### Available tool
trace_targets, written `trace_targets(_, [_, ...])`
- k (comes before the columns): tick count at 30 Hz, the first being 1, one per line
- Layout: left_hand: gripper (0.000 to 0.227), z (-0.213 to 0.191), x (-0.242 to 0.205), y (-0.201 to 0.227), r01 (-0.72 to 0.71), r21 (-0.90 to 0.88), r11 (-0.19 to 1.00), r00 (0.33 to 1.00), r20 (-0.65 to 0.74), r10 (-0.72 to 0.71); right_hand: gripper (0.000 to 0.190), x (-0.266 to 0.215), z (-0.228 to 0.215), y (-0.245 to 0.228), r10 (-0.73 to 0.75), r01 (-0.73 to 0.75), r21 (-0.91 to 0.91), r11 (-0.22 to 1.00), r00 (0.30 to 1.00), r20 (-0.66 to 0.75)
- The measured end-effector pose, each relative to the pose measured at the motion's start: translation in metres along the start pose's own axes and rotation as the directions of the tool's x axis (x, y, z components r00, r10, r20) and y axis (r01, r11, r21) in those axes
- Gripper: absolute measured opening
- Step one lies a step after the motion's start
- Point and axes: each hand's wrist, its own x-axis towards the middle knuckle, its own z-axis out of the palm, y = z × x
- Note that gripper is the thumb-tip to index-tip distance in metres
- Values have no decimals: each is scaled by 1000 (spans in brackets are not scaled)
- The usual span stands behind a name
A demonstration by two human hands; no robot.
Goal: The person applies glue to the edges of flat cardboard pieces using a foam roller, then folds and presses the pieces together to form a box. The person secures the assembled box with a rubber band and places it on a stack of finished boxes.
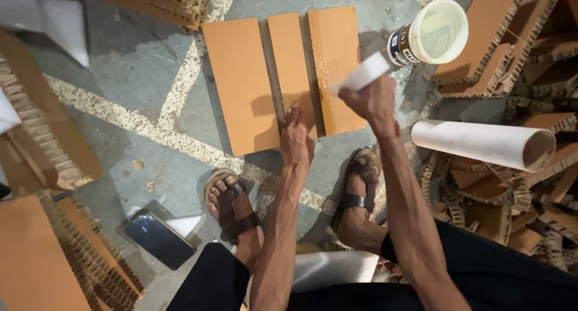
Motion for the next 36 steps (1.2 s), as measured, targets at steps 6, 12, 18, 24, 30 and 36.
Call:
trace_targets(6, [39,-20,3,7,14,-102,995,1000,21,-12,31,4,27,1,-64,63,-44,997,998,-25])
trace_targets(12, [44,-35,5,15,50,-132,990,992,119,-34,38,-59,18,13,282,-249,-176,952,938,200])
trace_targets(18, [46,-35,2,13,44,-169,985,995,96,-28,36,-80,-15,0,302,-273,-137,952,912,277])
trace_targets(24, [58,-19,7,9,83,-87,993,985,160,-69,35,-56,-11,-12,421,-377,-196,905,859,292])
trace_targets(30, [46,-20,2,5,59,-168,984,989,143,-35,33,-28,6,1,401,-366,-171,915,872,280])
trace_targets(36, [56,-32,4,11,30,-111,993,993,121,-16,28,-8,30,-5,98,-67,172,983,979,-177])
